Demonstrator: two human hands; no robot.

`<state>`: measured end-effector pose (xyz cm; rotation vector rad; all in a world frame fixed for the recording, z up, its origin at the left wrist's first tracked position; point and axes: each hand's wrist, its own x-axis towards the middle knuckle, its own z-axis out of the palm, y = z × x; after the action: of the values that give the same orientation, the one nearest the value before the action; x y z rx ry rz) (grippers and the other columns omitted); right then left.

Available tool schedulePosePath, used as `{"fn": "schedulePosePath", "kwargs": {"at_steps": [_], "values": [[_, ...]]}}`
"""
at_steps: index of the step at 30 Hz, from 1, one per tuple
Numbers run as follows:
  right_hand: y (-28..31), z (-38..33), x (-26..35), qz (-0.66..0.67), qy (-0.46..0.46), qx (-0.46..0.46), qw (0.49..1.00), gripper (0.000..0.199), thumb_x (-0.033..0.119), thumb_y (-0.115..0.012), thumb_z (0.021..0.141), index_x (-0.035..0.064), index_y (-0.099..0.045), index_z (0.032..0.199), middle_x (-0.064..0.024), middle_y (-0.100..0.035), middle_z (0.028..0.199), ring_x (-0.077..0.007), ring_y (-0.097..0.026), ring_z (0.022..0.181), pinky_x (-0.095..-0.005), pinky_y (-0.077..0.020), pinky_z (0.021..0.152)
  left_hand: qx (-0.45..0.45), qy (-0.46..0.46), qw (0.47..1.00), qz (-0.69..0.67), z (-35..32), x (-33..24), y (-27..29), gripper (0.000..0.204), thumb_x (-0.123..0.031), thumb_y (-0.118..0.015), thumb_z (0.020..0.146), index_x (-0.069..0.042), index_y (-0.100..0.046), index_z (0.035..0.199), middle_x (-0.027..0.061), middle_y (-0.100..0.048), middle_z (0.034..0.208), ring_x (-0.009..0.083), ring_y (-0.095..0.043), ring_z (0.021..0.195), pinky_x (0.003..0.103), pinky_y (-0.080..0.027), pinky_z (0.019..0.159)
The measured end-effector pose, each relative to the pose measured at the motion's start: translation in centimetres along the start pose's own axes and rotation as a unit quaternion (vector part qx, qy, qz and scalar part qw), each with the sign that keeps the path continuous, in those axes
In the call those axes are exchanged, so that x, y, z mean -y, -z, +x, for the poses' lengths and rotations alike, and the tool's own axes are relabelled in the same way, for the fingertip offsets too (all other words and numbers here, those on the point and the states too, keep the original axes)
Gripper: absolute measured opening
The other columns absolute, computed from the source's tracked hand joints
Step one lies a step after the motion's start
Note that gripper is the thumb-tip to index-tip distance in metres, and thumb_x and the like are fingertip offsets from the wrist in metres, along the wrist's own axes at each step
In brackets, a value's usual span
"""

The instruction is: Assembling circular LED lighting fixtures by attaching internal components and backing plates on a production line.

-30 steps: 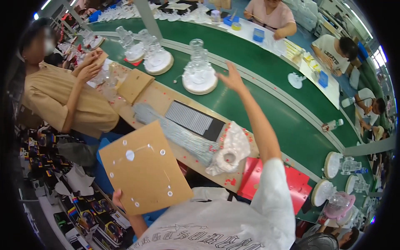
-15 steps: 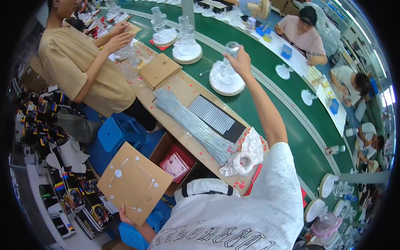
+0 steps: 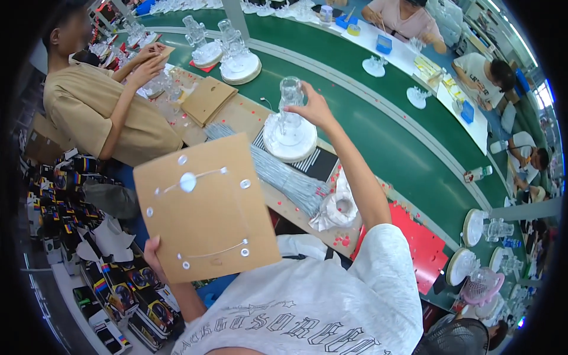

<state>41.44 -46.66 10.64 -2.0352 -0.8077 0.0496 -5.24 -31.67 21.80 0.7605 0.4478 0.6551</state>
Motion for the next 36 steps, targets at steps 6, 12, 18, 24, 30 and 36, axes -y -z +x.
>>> {"fn": "schedulePosePath", "kwargs": {"at_steps": [6, 12, 18, 24, 30, 36], "values": [[9.8, -12.8, 6.7, 0.464, -0.038, 0.144, 0.873, 0.093, 0.07, -0.044, 0.093, -0.0016, -0.035, 0.152, -0.0232, -0.053, 0.144, -0.0319, -0.054, 0.132, -0.0461, -0.0401, 0.112, 0.163, 0.245, 0.954, 0.054, 8.9, 1.9, -7.7, 0.07, -0.022, -0.057, 0.077, 0.008, -0.046, 0.14, 0.0235, -0.061, 0.128, 0.032, -0.065, 0.111, 0.039, -0.052, 0.097], [18.4, -26.7, 6.7, 0.477, -0.11, 0.024, 0.872, 0.089, 0.043, -0.064, 0.086, -0.0108, -0.033, 0.15, -0.0233, -0.046, 0.15, -0.0305, -0.05, 0.136, -0.0399, -0.0387, 0.113, 0.321, 0.479, 0.793, 0.196, 16.5, 13.8, -19.1, 0.031, -0.017, -0.064, 0.085, 0.003, -0.064, 0.11, 0.0129, -0.07, 0.098, 0.0205, -0.07, 0.081, 0.033, -0.057, 0.074], [20.9, -35.3, 7.1, 0.456, -0.23, -0.225, 0.83, 0.077, 0.01, -0.059, 0.085, -0.0078, -0.029, 0.153, -0.0211, -0.04, 0.155, -0.0285, -0.047, 0.138, -0.0366, -0.0391, 0.114, 0.498, 0.549, 0.643, 0.191, 16.4, 25.2, -29.7, 0.038, -0.025, -0.068, 0.08, 0.003, -0.065, 0.104, 0.0114, -0.071, 0.089, 0.0166, -0.068, 0.069, 0.03, -0.056, 0.067], [20.8, -35.4, 5.8, 0.481, -0.235, -0.288, 0.794, 0.067, 0.007, -0.055, 0.093, -0.005, -0.029, 0.154, -0.0178, -0.042, 0.155, -0.0249, -0.05, 0.136, -0.0344, -0.0417, 0.112, 0.486, 0.536, 0.649, 0.236, 17.2, 29.8, -32.4, 0.035, -0.025, -0.067, 0.081, 0.003, -0.067, 0.102, 0.0126, -0.072, 0.088, 0.0173, -0.069, 0.066, 0.03, -0.056, 0.063], [20.5, -34.9, 6.1, 0.492, -0.241, -0.287, 0.785, 0.063, 0.007, -0.055, 0.095, -0.0032, -0.034, 0.153, -0.0157, -0.047, 0.151, -0.0226, -0.053, 0.133, -0.0324, -0.0441, 0.108, 0.457, 0.533, 0.67, 0.241, 17.7, 29.4, -32.1, 0.037, -0.027, -0.067, 0.082, 0.0, -0.069, 0.107, 0.0133, -0.074, 0.092, 0.0199, -0.071, 0.067, 0.031, -0.058, 0.064], [16.6, -34.5, 4.4, 0.486, -0.249, -0.289, 0.786, 0.062, 0.005, -0.055, 0.096, -0.0009, -0.034, 0.154, -0.0152, -0.049, 0.15, -0.0214, -0.055, 0.13, -0.0319, -0.0466, 0.105, 0.457, 0.541, 0.667, 0.233, 20.3, 33.5, -27.8, 0.042, -0.032, -0.064, 0.089, -0.001, -0.067, 0.118, 0.0134, -0.074, 0.103, 0.0222, -0.072, 0.086, 0.035, -0.059, 0.077]]}}
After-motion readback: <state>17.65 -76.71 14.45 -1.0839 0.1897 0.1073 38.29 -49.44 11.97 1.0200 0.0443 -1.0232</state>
